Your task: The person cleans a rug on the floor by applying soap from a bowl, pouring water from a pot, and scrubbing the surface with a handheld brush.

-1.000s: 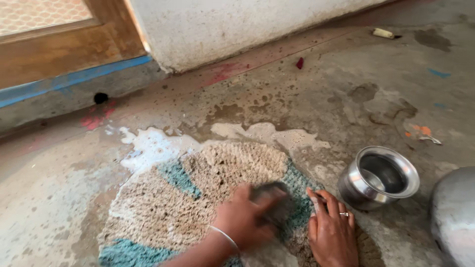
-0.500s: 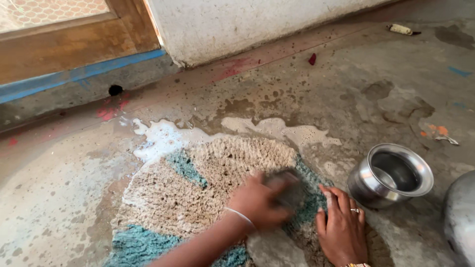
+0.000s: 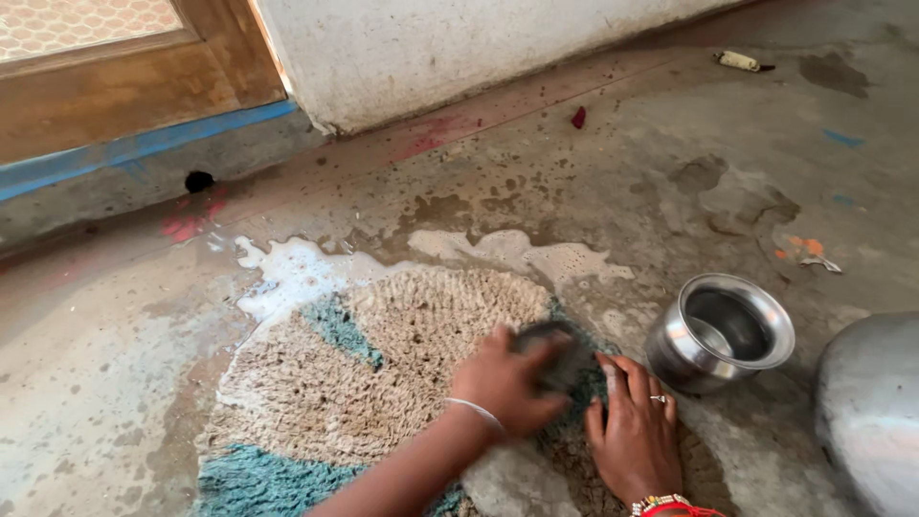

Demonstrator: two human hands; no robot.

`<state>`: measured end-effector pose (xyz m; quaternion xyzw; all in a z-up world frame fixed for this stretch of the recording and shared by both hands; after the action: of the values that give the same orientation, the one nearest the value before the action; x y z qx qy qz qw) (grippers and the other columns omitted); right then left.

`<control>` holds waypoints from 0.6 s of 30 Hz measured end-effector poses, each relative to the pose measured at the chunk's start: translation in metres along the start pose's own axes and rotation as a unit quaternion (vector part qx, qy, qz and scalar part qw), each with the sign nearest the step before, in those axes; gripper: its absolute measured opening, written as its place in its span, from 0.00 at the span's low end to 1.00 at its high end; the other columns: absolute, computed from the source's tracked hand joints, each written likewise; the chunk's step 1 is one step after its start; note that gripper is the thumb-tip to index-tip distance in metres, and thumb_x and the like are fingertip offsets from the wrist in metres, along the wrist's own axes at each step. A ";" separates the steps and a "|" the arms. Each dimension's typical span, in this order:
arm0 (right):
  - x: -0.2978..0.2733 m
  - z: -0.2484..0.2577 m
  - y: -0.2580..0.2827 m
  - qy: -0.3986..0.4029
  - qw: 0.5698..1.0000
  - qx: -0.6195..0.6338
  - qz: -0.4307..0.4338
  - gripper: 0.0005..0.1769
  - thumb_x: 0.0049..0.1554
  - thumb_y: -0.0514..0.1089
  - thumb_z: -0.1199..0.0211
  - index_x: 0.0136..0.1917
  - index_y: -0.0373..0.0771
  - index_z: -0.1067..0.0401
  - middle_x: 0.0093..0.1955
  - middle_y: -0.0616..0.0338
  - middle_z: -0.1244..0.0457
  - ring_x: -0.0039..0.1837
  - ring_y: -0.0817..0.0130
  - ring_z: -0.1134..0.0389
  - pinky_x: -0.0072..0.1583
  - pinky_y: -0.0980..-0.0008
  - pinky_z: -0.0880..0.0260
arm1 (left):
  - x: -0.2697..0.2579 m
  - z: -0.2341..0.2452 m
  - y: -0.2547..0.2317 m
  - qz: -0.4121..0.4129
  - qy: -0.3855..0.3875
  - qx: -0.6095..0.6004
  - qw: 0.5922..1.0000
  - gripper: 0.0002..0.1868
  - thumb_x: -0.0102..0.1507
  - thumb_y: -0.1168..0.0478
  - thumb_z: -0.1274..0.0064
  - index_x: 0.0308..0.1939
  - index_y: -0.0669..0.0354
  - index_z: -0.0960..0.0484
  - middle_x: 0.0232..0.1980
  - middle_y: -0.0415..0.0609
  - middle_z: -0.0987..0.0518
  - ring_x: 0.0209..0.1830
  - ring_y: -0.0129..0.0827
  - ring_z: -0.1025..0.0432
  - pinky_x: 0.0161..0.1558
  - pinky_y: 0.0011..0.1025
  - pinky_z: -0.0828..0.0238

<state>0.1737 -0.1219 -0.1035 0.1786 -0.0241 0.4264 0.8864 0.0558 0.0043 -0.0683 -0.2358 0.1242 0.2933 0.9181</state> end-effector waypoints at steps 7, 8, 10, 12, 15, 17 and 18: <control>0.001 -0.006 -0.005 0.056 0.997 0.018 -0.045 0.33 0.56 0.48 0.46 0.75 0.49 0.41 0.70 0.61 0.46 0.73 0.62 0.45 0.71 0.48 0.48 | -0.026 0.104 0.230 0.228 -0.185 -0.028 0.956 0.36 0.56 0.37 0.41 0.65 0.42 0.25 0.53 0.54 0.19 0.48 0.43 0.19 0.52 0.41 0.18; 0.003 -0.009 -0.008 0.059 0.997 0.014 -0.048 0.34 0.56 0.48 0.46 0.76 0.50 0.41 0.70 0.62 0.46 0.73 0.62 0.45 0.71 0.48 0.48 | -0.028 0.115 0.234 0.244 -0.169 0.010 0.955 0.38 0.55 0.34 0.41 0.67 0.40 0.26 0.55 0.55 0.20 0.50 0.45 0.20 0.54 0.43 0.20; 0.007 -0.022 -0.015 0.077 0.996 0.000 -0.050 0.34 0.57 0.49 0.47 0.77 0.51 0.41 0.70 0.61 0.46 0.73 0.60 0.45 0.71 0.48 0.49 | 0.012 0.080 0.148 0.064 -0.138 0.038 0.988 0.32 0.64 0.30 0.49 0.54 0.52 0.18 0.52 0.53 0.17 0.57 0.45 0.29 0.59 0.44 0.28; 0.009 -0.043 -0.031 0.106 0.993 -0.026 -0.049 0.33 0.59 0.51 0.48 0.77 0.52 0.42 0.70 0.59 0.47 0.74 0.58 0.46 0.72 0.47 0.50 | 0.033 0.016 0.068 0.032 -0.005 -0.052 0.998 0.22 0.62 0.47 0.54 0.50 0.56 0.16 0.48 0.56 0.15 0.49 0.43 0.20 0.54 0.39 0.19; 0.010 -0.056 -0.045 0.014 1.000 -0.006 -0.004 0.36 0.51 0.54 0.42 0.71 0.44 0.40 0.71 0.56 0.46 0.73 0.54 0.45 0.70 0.46 0.47 | 0.044 0.004 -0.007 -0.047 -0.094 0.012 0.994 0.38 0.54 0.36 0.39 0.67 0.34 0.28 0.68 0.62 0.35 0.64 0.57 0.34 0.61 0.49 0.32; 0.014 -0.079 -0.061 0.087 0.996 0.006 -0.020 0.36 0.55 0.55 0.45 0.76 0.53 0.42 0.72 0.59 0.46 0.73 0.58 0.44 0.71 0.47 0.47 | 0.067 0.020 0.028 0.031 -0.095 0.020 0.995 0.36 0.56 0.36 0.42 0.67 0.32 0.27 0.67 0.58 0.32 0.65 0.53 0.33 0.62 0.50 0.32; 0.014 -0.088 -0.068 0.122 0.992 0.012 -0.033 0.37 0.57 0.55 0.46 0.79 0.58 0.43 0.72 0.61 0.47 0.73 0.60 0.44 0.72 0.47 0.47 | 0.074 0.039 0.072 0.100 -0.082 0.021 0.991 0.35 0.58 0.35 0.45 0.69 0.32 0.29 0.68 0.56 0.32 0.66 0.50 0.33 0.62 0.52 0.32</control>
<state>0.2251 -0.1204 -0.2030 0.1370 0.0952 0.4156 0.8941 0.0759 0.1111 -0.0879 -0.1783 0.0779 0.3995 0.8958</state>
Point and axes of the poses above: each hand's wrist, its own x-axis towards the middle knuckle, its own z-axis out of the back of the hand, y = z × x, the point moved 9 cm from there along x, towards the middle knuckle
